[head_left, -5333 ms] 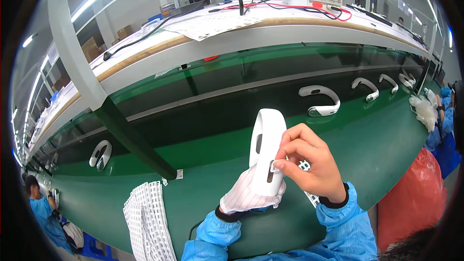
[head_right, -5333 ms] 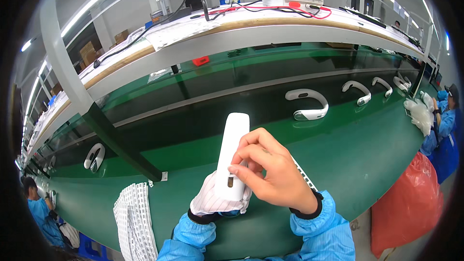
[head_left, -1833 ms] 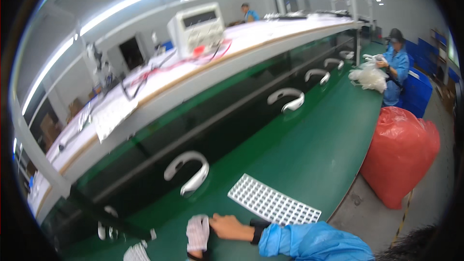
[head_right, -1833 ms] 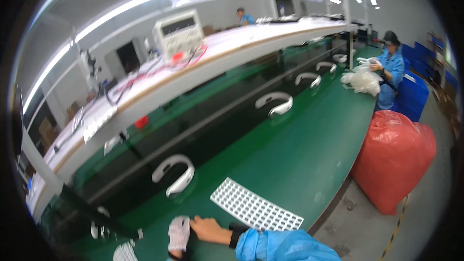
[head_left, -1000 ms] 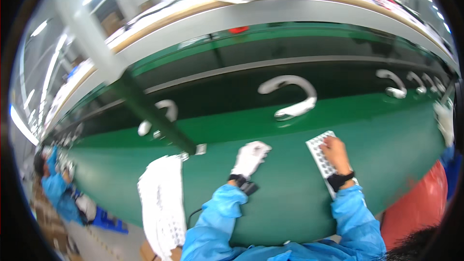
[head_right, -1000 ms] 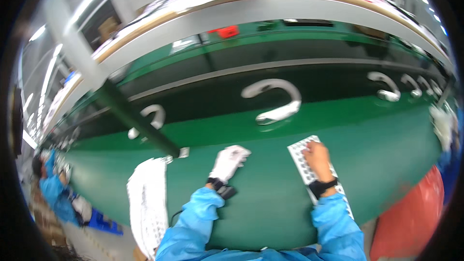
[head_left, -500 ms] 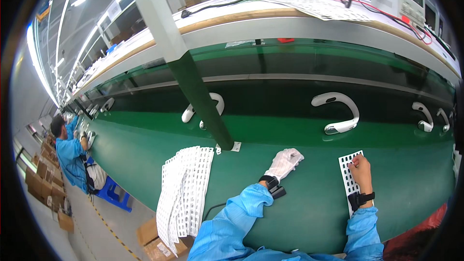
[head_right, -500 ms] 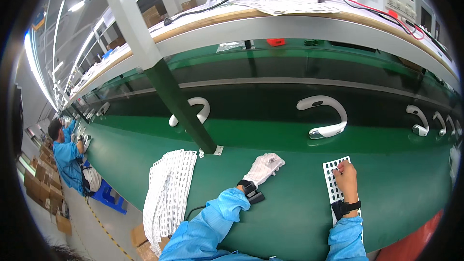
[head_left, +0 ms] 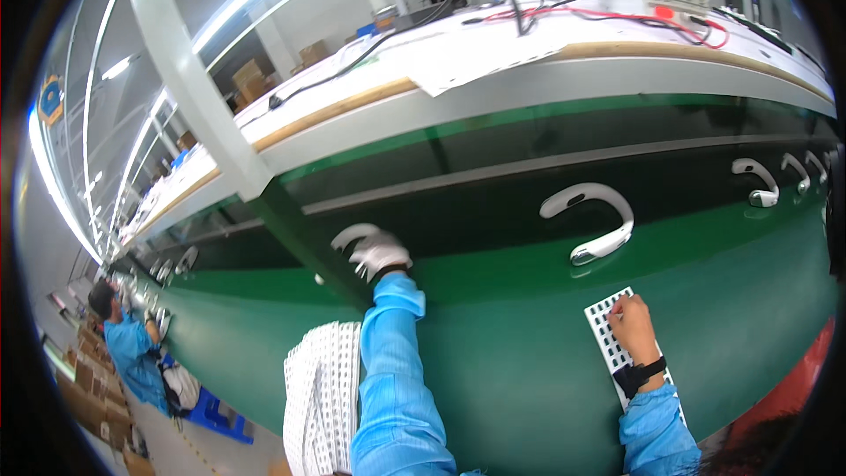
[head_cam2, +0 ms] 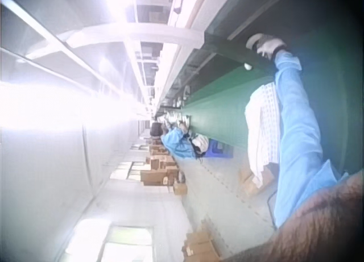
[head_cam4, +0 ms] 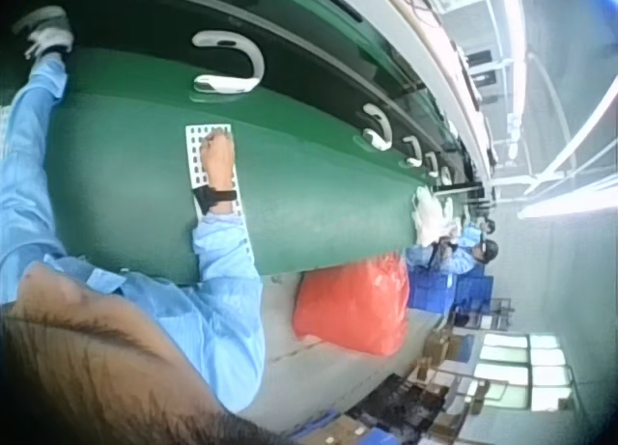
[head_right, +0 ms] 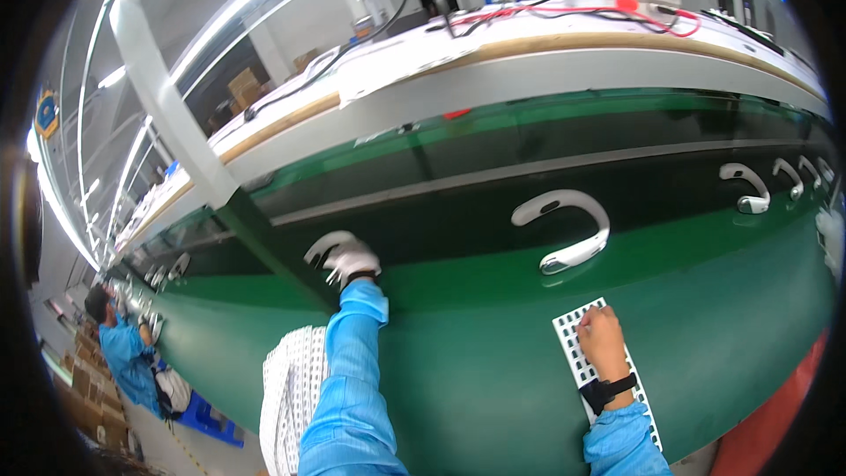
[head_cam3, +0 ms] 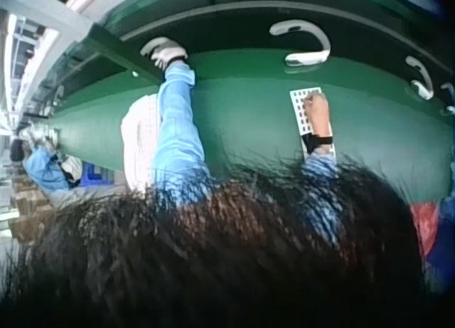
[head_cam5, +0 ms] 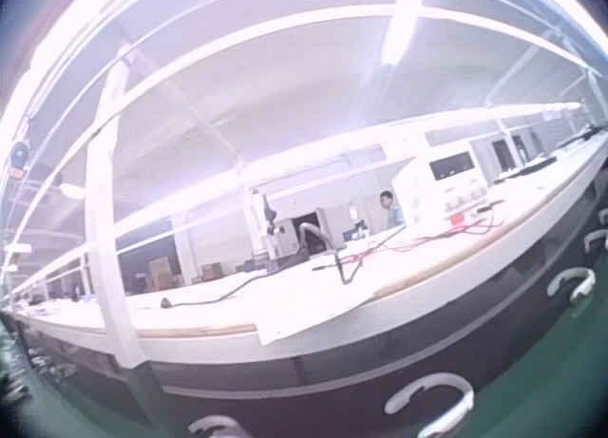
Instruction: Applying small circular adhesive pads to plastic neck-fan components at a factory assembly line.
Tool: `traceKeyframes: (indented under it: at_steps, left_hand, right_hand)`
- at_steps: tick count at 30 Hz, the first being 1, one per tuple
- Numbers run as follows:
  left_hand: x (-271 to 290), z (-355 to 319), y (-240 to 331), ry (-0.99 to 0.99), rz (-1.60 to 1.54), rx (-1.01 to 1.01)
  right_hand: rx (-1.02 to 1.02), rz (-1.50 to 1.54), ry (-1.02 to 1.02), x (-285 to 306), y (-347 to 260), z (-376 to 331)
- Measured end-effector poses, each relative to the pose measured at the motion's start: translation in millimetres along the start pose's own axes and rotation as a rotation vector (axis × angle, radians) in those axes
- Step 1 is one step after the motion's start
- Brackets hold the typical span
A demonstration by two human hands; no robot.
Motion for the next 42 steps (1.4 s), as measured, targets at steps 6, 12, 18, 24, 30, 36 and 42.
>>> traceKeyframes:
  at_steps: [6, 12, 18, 24, 30, 36, 42]
  left_hand:
    - [-86.2, 64.7, -42.7, -0.135, -0.179, -0.07]
    - [-13.3, 15.3, 33.0, 0.004, -0.189, -0.521]
    - [110.6, -90.2, 77.0, 0.971, -0.01, -0.609]
    - [165.8, -149.9, 95.0, 0.643, -0.333, -0.803]
    - [159.2, -224.9, 65.0, 1.303, -0.463, -0.574]
    - [111.2, -178.6, 78.8, 0.275, -0.639, -0.595]
    - [104.0, -194.9, 57.4, -0.016, -0.78, -0.566]
  right_hand:
    - [0.043, 0.002, -0.016, -14.2, -24.6, 0.9]
    - [-0.092, -0.02, -0.061, -6.8, -2.8, 2.7]
    - [-0.078, -0.016, -0.046, -12.1, 2.8, 3.9]
    - [0.022, -0.105, -0.026, -8.6, -14.1, -3.0]
    - [-0.03, -0.074, -0.074, -20.4, -7.0, 2.2]
    - [-0.12, 0.039, -0.091, -19.5, 19.0, 9.4]
    - [-0.034, 0.114, 0.002, -10.6, 9.6, 10.8]
Point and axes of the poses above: each hand's wrist, its own z-axis towards the middle knuckle, its own x-axis out of the back of the hand, y = z × x, the point moved 9 cm from there along z, towards the middle knuckle, and after that the axes turned 9 degrees about z, right-handed, at the moved point
